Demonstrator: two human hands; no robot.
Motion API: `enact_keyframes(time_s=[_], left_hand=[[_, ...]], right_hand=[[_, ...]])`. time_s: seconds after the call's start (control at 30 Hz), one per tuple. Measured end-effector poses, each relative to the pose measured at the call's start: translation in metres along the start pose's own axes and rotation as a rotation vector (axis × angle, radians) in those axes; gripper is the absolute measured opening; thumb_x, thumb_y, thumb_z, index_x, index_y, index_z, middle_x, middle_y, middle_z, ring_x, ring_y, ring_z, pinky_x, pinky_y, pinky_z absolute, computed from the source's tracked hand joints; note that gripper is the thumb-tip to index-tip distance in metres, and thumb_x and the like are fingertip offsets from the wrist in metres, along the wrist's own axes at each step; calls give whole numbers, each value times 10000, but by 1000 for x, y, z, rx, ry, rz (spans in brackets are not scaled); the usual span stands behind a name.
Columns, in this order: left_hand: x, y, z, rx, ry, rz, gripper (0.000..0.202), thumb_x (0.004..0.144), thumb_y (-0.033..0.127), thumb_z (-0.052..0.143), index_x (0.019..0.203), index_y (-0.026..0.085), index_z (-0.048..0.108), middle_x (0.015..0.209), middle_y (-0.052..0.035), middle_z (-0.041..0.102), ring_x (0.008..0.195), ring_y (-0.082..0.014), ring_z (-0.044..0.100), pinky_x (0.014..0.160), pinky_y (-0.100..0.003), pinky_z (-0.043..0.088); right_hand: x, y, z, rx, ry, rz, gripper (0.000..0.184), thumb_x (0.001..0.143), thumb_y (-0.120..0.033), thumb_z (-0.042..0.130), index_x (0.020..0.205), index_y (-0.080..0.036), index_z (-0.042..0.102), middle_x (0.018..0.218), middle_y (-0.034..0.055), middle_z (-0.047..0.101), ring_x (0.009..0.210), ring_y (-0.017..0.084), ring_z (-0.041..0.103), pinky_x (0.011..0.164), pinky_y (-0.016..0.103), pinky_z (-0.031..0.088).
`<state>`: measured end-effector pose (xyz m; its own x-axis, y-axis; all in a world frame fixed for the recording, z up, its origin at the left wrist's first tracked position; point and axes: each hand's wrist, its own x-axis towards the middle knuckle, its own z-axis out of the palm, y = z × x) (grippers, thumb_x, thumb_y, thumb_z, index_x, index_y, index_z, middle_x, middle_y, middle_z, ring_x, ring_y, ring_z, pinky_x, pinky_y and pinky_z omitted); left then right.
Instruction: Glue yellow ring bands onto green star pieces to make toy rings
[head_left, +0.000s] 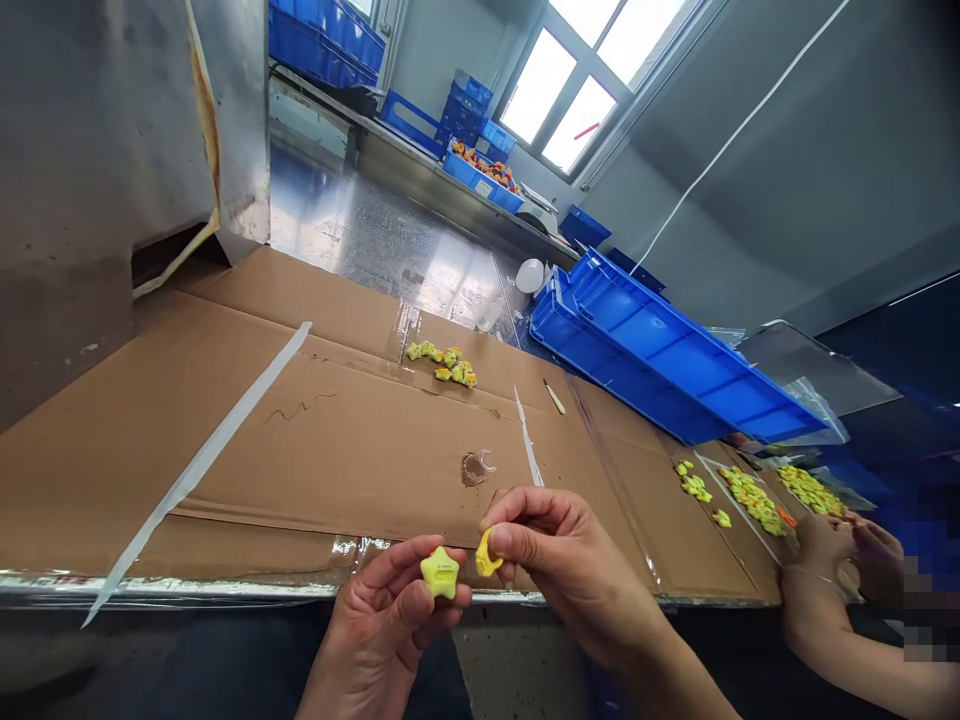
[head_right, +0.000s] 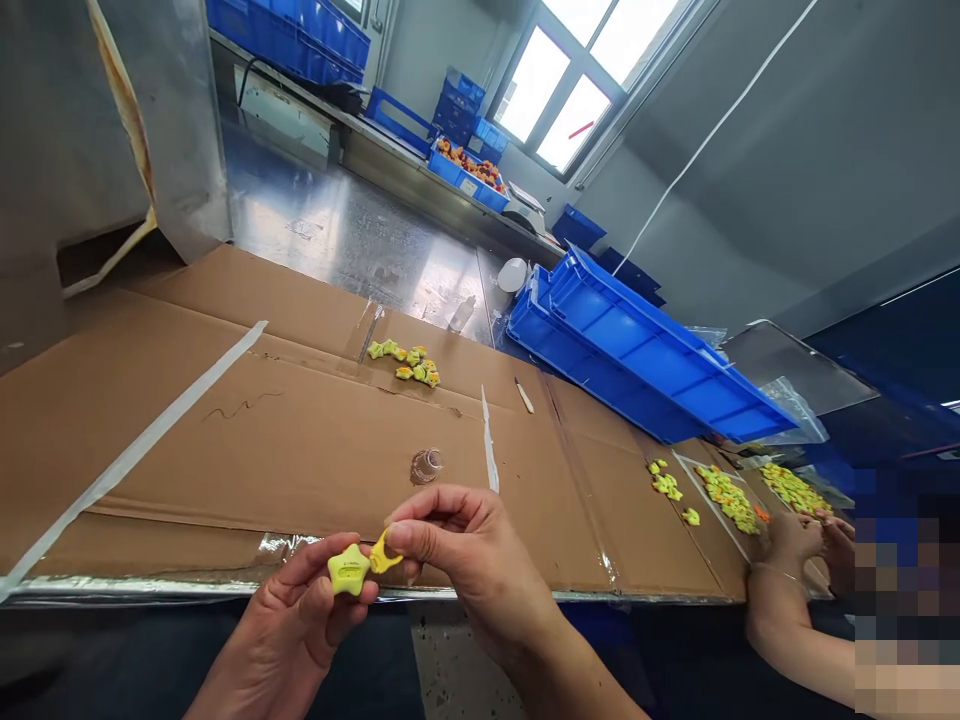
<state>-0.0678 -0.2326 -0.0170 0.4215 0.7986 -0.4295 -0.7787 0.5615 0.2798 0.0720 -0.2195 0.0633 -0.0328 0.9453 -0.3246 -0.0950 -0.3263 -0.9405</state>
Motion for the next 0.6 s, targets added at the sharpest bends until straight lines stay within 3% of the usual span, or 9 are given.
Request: enact_keyframes(time_s=[0.3, 0.6], left_hand=[[3, -4, -7, 12, -51, 12, 310, 529, 286, 873, 779, 149, 751, 653, -29, 721, 543, -122, 667, 545, -165, 547], [6, -4, -12, 17, -130, -11, 280, 597, 263, 842, 828, 143, 741, 728, -48, 744, 598, -125, 680, 587, -175, 549]], right_hand=[[1, 6, 3, -182, -23, -70, 136, 690, -285, 813, 699, -165, 748, 637, 13, 631, 586, 97, 548, 557, 178, 439], [4, 7, 3, -255, -21, -90, 117, 727, -266, 785, 721, -156, 744, 653, 8, 650, 601, 98, 559, 573, 170, 452]])
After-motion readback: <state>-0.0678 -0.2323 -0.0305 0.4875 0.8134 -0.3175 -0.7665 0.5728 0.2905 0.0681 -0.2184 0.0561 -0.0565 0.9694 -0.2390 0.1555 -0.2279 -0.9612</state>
